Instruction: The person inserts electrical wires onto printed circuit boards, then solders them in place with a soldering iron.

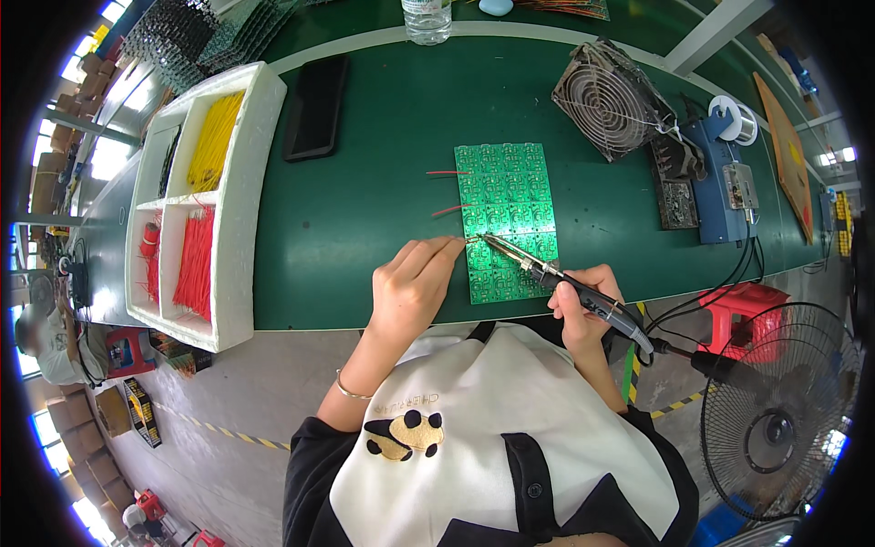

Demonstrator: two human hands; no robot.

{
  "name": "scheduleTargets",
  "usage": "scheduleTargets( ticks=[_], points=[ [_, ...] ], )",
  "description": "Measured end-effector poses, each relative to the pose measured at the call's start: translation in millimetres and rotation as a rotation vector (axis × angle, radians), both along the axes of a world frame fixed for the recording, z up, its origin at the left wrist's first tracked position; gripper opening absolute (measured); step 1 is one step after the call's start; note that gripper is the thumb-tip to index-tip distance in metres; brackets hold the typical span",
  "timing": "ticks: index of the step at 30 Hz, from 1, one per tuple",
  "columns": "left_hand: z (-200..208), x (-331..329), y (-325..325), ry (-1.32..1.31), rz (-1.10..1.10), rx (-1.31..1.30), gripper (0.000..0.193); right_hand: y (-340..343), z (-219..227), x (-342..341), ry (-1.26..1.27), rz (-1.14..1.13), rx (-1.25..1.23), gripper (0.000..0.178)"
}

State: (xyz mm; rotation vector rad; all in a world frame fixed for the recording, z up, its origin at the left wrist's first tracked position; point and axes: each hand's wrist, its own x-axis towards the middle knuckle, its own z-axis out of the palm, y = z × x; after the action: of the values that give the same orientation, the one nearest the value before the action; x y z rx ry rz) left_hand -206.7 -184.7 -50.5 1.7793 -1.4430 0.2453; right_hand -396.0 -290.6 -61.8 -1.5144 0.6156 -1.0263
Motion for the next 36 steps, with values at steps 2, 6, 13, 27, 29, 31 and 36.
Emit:
scheduleTargets(
  ticks=[2,6,13,27,29,31,36],
  points=[
    [0.6,-0.5,-0.2,0.003,0.002,0.004,0.021,0.1,-0.1,0.0,-0.009,-0.001,0.005,0.015],
    [-0.7,-0.4,0.7,-0.001,0.007,0.014,0.021,0.0,1.6,-0.6,0.008,0.005,-0.009,0.015],
    [0.3,-0.9,0.3,-0.020,0.017,0.011,0.021,-1.3,1.7,-2.3,0.012,0.055,-0.066,0.016],
    [0.5,-0.8,0.5,-0.031,0.021,0.011,0.021,-1.4,0.5,-3.0,-0.065,0.035,0.025,0.019],
    [0.2,-0.8,0.7,-0.032,0.023,0.016,0.022,-1.5,0.5,-2.7,-0.051,0.037,0.009,0.019],
    [-0.4,-0.9,0.9,-0.032,0.025,0.020,0.022,-1.2,0.9,-2.3,-0.053,0.034,0.005,0.019],
    [0.1,-1.3,1.0,-0.032,0.027,0.020,0.023,-0.6,3.1,-2.1,-0.037,0.031,0.009,0.018]
  ],
)
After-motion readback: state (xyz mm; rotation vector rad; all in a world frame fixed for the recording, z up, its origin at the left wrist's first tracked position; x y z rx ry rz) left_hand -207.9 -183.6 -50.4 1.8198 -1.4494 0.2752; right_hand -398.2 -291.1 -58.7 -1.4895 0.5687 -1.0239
